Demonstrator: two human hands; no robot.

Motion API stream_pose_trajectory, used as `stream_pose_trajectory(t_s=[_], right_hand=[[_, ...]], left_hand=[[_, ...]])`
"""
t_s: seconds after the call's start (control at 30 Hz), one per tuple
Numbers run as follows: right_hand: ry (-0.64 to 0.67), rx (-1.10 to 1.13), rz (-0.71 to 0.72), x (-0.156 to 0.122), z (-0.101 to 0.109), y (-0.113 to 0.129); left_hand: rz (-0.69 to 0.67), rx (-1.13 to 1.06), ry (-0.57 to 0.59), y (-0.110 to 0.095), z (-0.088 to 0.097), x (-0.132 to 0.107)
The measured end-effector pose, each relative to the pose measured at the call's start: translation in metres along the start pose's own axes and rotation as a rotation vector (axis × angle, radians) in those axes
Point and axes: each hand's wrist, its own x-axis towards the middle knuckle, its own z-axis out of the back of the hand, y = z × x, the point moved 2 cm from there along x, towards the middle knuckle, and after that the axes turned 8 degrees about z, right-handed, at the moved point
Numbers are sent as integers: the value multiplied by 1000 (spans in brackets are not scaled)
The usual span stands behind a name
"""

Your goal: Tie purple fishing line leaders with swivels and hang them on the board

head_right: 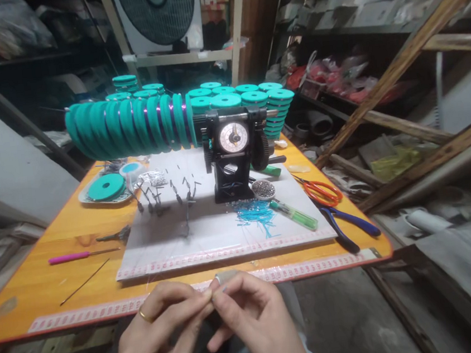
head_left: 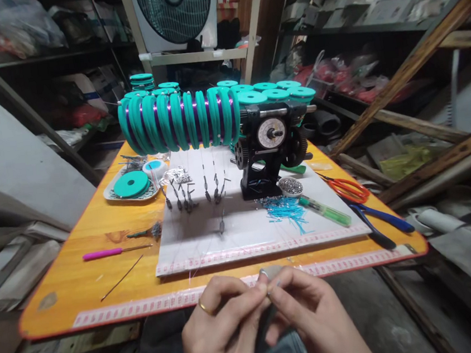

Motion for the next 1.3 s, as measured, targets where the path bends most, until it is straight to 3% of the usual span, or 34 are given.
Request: stream_pose_trajectory(t_s=[0.07, 0.17, 0.4, 0.5, 0.6, 0.67, 0.87, 1.0, 1.3], right_hand=[[39, -16, -5, 3, 3, 3], [60, -70, 13, 4, 6, 4], [-144, -197, 140, 2, 5, 7], [-48, -177, 76, 6, 10, 6], [45, -158, 38, 10, 17, 6], [33, -168, 49, 11, 20, 8], [-26, -259, 74, 10, 24, 9], [-61, -218, 105, 10, 20, 8], [-89, -183, 107, 10, 13, 12]], left_hand=[[-73, 50, 60, 3, 1, 0], [-58, 72, 13, 8, -3, -3], [-68, 83, -42, 14, -15, -7], [-139, 94, -37, 16, -12, 0], [-225, 209, 23, 17, -10, 10], [-246, 249, 86, 17, -11, 15], [-112, 258, 111, 17, -13, 23], [-135, 275, 200, 16, -11, 23], [-247, 196, 184, 22, -10, 21]])
